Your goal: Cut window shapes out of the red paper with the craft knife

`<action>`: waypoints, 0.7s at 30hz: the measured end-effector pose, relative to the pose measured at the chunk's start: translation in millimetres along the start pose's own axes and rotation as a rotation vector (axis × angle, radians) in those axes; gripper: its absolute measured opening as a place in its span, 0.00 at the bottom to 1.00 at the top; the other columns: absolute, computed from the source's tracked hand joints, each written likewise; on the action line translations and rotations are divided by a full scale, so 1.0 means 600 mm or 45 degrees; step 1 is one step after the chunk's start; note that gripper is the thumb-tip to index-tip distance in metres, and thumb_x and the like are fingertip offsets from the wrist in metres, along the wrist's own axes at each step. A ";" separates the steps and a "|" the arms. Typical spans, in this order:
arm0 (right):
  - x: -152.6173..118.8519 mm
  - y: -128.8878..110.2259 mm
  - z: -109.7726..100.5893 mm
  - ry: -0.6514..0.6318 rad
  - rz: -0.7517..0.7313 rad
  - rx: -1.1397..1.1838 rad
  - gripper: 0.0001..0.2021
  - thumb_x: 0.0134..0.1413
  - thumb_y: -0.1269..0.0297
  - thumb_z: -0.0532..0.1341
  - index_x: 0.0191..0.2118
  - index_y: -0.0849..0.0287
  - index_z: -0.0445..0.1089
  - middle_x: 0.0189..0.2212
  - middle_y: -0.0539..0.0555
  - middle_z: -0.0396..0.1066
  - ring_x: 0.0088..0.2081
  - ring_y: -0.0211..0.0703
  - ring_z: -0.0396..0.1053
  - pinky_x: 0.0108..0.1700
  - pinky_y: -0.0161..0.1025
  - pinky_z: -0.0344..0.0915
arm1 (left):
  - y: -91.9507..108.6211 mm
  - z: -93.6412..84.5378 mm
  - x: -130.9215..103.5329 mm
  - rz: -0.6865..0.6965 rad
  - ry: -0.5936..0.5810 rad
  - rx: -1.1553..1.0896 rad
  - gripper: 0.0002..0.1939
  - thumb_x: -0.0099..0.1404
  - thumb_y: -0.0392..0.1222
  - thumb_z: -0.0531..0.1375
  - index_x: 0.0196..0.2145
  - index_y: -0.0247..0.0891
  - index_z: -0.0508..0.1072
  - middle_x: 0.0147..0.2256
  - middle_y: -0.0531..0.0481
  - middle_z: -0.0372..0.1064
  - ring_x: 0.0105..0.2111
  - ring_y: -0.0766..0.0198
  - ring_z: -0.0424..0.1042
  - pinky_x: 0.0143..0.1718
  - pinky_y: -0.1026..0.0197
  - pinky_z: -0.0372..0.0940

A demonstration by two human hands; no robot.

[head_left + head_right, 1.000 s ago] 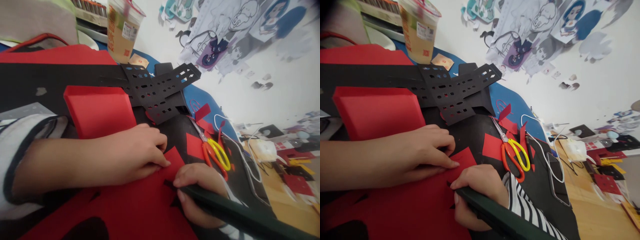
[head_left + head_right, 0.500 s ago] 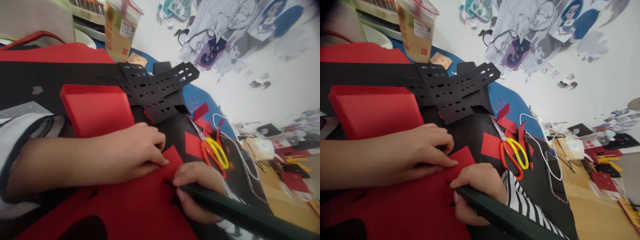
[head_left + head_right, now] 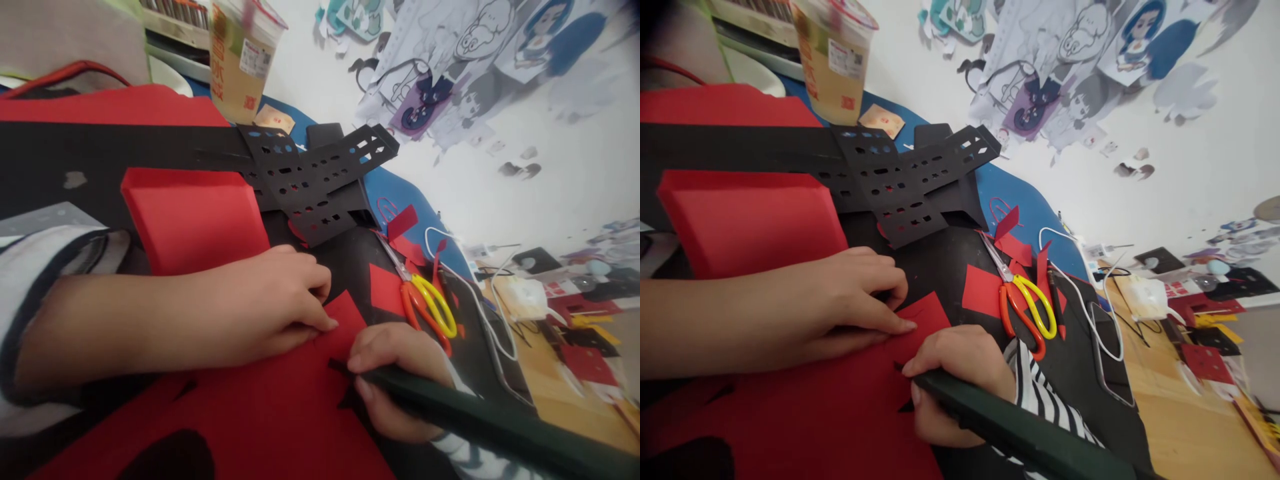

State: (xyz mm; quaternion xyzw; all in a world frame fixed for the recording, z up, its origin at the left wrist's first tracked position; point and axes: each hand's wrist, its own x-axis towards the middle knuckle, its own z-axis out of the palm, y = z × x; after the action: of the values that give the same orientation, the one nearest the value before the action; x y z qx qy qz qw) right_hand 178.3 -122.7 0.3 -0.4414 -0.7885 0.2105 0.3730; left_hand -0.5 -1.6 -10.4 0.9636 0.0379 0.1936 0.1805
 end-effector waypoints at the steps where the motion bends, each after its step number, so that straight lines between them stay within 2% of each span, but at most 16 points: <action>1: 0.001 0.001 0.001 0.010 -0.031 -0.009 0.14 0.40 0.81 0.55 0.32 0.56 0.66 0.22 0.50 0.73 0.23 0.35 0.72 0.28 0.29 0.68 | 0.000 0.001 0.000 0.003 0.004 0.000 0.12 0.63 0.34 0.58 0.37 0.48 0.79 0.32 0.50 0.67 0.28 0.63 0.62 0.31 0.61 0.55; 5: 0.006 0.003 0.004 -0.003 -0.148 -0.026 0.13 0.40 0.81 0.54 0.32 0.57 0.66 0.20 0.51 0.72 0.21 0.35 0.70 0.26 0.28 0.68 | 0.000 0.003 -0.001 -0.006 0.010 -0.009 0.12 0.63 0.35 0.58 0.37 0.49 0.79 0.32 0.51 0.67 0.28 0.63 0.62 0.31 0.61 0.55; 10: 0.005 0.003 0.002 0.045 -0.087 -0.009 0.13 0.40 0.81 0.55 0.32 0.57 0.66 0.21 0.51 0.72 0.22 0.36 0.71 0.26 0.29 0.68 | -0.001 0.004 -0.001 0.007 0.022 -0.006 0.12 0.62 0.34 0.59 0.38 0.49 0.78 0.32 0.51 0.67 0.29 0.63 0.62 0.31 0.61 0.55; 14: 0.005 0.006 0.002 -0.012 -0.122 0.016 0.13 0.39 0.81 0.54 0.31 0.57 0.66 0.20 0.50 0.71 0.21 0.35 0.70 0.25 0.29 0.67 | -0.001 0.004 -0.001 -0.008 0.023 -0.003 0.12 0.62 0.34 0.59 0.37 0.49 0.79 0.31 0.51 0.67 0.28 0.63 0.62 0.31 0.61 0.54; 19: 0.005 0.008 0.003 0.079 -0.110 0.050 0.11 0.40 0.80 0.55 0.30 0.58 0.67 0.20 0.51 0.72 0.22 0.34 0.71 0.27 0.28 0.68 | -0.002 0.005 -0.002 -0.004 0.037 -0.007 0.12 0.62 0.34 0.59 0.38 0.49 0.78 0.32 0.51 0.67 0.29 0.64 0.62 0.31 0.61 0.55; 21: 0.005 0.008 0.002 0.060 -0.122 0.055 0.11 0.41 0.80 0.55 0.30 0.58 0.67 0.21 0.51 0.72 0.23 0.35 0.72 0.27 0.27 0.69 | -0.003 0.006 -0.003 -0.004 0.037 -0.009 0.12 0.62 0.34 0.59 0.38 0.50 0.78 0.32 0.51 0.67 0.29 0.64 0.62 0.31 0.61 0.55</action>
State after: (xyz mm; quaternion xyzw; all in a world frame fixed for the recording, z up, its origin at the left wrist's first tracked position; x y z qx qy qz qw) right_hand 179.0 -117.3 -2.3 -0.3998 -0.7950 0.1990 0.4105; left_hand -0.8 -1.4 -14.5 0.9600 0.0412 0.2074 0.1835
